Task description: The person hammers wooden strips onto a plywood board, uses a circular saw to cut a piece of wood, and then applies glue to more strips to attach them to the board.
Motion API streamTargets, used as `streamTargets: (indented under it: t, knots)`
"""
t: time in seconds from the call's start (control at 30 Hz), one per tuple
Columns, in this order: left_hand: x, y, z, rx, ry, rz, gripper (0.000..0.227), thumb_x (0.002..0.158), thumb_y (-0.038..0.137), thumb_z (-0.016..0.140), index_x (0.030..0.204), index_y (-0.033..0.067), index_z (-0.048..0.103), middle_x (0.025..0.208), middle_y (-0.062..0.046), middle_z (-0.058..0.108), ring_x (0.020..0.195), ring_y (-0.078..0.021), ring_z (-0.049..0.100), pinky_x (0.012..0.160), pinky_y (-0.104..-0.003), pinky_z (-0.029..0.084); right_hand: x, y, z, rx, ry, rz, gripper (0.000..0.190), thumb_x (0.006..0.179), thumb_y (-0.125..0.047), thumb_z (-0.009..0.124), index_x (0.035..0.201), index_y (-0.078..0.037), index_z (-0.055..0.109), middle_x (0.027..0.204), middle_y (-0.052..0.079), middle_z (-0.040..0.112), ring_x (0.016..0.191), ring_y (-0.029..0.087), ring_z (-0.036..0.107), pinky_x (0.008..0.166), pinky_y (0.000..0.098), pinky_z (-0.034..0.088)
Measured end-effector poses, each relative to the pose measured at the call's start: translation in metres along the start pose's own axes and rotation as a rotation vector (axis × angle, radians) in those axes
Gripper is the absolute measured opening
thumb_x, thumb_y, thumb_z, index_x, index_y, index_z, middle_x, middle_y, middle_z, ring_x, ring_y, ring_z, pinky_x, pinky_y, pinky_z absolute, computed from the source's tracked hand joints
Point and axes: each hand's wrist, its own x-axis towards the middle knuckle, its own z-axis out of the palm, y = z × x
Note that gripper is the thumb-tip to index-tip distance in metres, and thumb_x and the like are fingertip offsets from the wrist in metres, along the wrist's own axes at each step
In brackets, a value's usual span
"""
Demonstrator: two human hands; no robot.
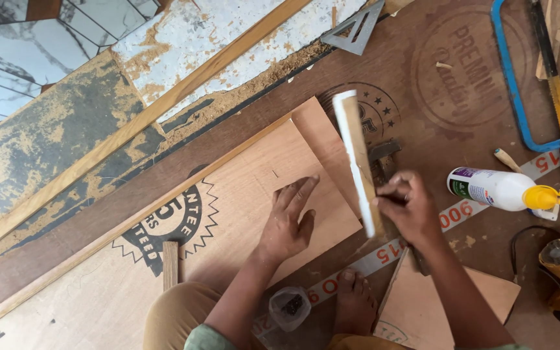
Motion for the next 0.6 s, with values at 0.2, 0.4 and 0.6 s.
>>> streamTargets:
  t: [0.2, 0.4, 0.6]
  knots:
    - [0.001, 0.006, 0.009, 0.011, -0.092, -0.012, 0.065, 0.083, -0.008, 0.054, 0.146, 0.0086, 0.056, 0.138, -0.012, 0.062, 0.116, -0.0257, 0.062, 0.107, -0.043, 0.044, 0.034, -0.015, 0.018, -0.469, -0.021, -0.202, 0.042, 0.083, -0.002, 0.079, 0.116, -0.01, 0.054, 0.095, 0.011, 0.077, 0.085, 0.024, 0.077, 0.074, 0.0359, 0.063]
    - [0.006, 0.016, 0.002, 0.044, -0.111, 0.008, 0.061, 0.081, -0.006, 0.06, 0.14, 0.0095, 0.058, 0.135, -0.011, 0.062, 0.122, -0.029, 0.061, 0.107, -0.046, 0.041, 0.031, -0.039, 0.039, -0.478, -0.055, -0.188, 0.044, 0.083, 0.0, 0.076, 0.117, -0.006, 0.05, 0.093, 0.015, 0.074, 0.083, 0.034, 0.076, 0.069, 0.0437, 0.059]
    - [0.008, 0.013, 0.003, 0.044, -0.114, -0.026, 0.057, 0.081, -0.005, 0.061, 0.136, 0.01, 0.061, 0.134, -0.01, 0.062, 0.12, -0.0292, 0.062, 0.107, -0.047, 0.041, 0.028, -0.046, 0.047, -0.533, -0.087, -0.189, 0.044, 0.084, -0.004, 0.078, 0.118, -0.008, 0.05, 0.095, 0.014, 0.074, 0.077, 0.033, 0.075, 0.065, 0.0427, 0.058]
